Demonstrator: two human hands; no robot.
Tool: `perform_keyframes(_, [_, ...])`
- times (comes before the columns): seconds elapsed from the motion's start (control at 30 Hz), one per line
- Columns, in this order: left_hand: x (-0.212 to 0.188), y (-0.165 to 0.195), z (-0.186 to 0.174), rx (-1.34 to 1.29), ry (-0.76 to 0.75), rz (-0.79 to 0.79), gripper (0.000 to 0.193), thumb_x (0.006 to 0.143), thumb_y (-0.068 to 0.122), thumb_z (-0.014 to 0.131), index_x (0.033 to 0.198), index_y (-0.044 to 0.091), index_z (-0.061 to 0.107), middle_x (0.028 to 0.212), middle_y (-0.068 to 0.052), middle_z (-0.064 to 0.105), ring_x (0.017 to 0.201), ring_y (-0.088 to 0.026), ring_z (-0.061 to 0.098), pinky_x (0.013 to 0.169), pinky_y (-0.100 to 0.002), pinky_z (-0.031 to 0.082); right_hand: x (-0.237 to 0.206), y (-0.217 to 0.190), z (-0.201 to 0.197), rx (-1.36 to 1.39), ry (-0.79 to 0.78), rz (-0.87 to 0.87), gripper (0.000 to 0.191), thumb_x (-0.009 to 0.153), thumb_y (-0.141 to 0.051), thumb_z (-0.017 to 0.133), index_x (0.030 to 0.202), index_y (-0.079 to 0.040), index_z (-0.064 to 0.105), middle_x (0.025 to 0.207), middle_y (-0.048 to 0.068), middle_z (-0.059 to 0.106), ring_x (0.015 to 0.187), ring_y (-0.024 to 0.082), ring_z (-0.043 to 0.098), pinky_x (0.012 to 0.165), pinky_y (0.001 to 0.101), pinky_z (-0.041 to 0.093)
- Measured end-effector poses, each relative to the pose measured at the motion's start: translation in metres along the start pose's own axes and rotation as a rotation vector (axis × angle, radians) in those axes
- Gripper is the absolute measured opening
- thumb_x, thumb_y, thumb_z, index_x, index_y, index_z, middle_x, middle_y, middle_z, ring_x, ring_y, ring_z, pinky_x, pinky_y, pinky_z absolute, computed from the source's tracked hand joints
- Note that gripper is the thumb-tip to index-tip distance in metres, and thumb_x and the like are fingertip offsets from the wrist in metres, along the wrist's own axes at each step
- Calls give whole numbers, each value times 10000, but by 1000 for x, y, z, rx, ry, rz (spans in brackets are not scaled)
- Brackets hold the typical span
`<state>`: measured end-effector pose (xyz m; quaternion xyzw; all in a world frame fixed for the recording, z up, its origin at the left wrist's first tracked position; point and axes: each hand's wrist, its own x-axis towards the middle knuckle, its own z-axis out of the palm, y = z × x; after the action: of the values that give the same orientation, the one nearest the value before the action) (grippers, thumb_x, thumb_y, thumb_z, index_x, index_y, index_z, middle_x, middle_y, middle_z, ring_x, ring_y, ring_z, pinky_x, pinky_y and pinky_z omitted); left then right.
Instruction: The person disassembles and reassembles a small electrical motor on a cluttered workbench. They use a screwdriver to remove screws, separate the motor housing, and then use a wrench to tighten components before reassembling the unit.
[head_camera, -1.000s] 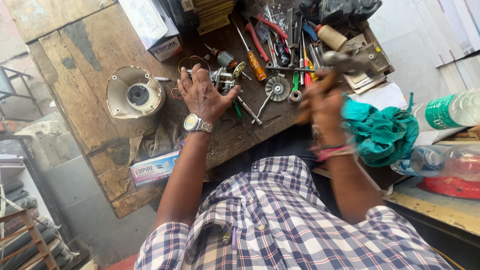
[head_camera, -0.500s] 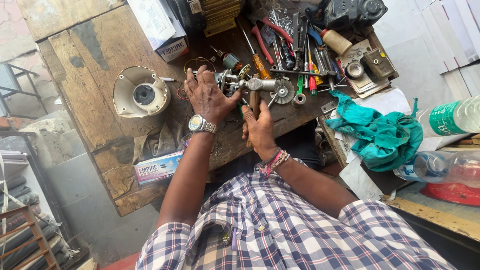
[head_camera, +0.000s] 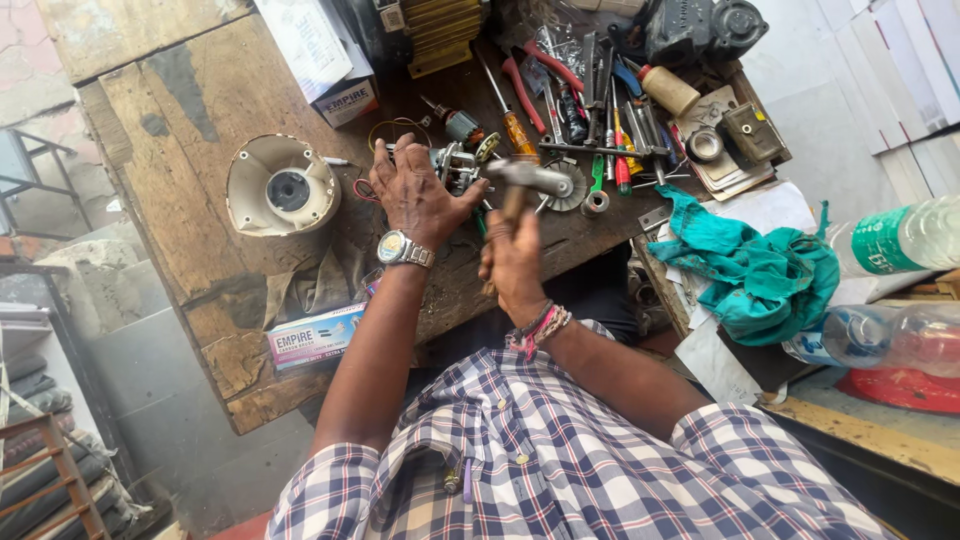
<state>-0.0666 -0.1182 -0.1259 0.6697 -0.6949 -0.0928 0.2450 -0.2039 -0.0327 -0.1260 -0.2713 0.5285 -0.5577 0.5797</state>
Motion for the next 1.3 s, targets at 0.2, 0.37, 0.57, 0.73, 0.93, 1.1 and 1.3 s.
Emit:
perform_keyframes(0.2, [-2,0,0,24,12,12,945,652,666,877,1214,-9,529,1425,-220,455,1419,-519,250,1122,-648,225,4,0,-7,-34,-20,-4,373,1021,-284,575,1298,-83,429,782,-26,539,492,38,521,369,209,469])
perform_keyframes(0.37, [-5,2,-3,-28,2,15,889,663,618,887,1217,14,540,1435,-209,460,1443,-507,259,1154,-641,228,5,2,-7,-81,-155,9,335,1073,-237,618,1271,-8,475,783,-13,525,509,39,481,385,202,410])
perform_keyframes(0.57, [-4,3,-4,-12,-9,8,884,631,589,892,1213,22,542,1412,-200,471,1440,-514,257,1127,-653,226,4,-2,-5,-223,-176,45,456,1029,-263,619,1408,-67,458,713,-50,532,502,31,510,393,192,450])
perform_keyframes(0.73, [-2,3,-7,-15,26,22,929,655,630,891,1217,-14,528,1422,-213,464,1433,-527,250,1145,-647,225,4,-8,-1,-111,-71,-49,565,1001,-292,592,1476,-138,326,668,-59,516,468,26,499,367,194,453])
perform_keyframes(0.93, [-1,5,-4,-10,1,13,950,649,645,886,1220,-26,530,1422,-216,466,1430,-523,247,1130,-646,221,7,-15,0,-266,-154,-54,554,1020,-292,612,1487,-88,393,701,-47,533,471,32,487,374,204,428])
perform_keyframes(1.1, [0,1,0,-18,40,39,968,647,666,881,1221,-24,519,1427,-227,460,1430,-515,242,1141,-642,225,12,-16,-2,-363,-188,9,518,1001,-296,627,1436,-90,438,683,-21,541,470,43,511,374,210,446])
perform_keyframes(1.3, [-4,-7,4,-10,33,39,886,681,661,865,1174,8,526,1438,-218,468,1444,-525,241,1148,-651,224,15,-40,-47,-275,-178,-65,269,1025,-231,655,1191,-62,526,769,-37,575,552,55,550,448,220,488])
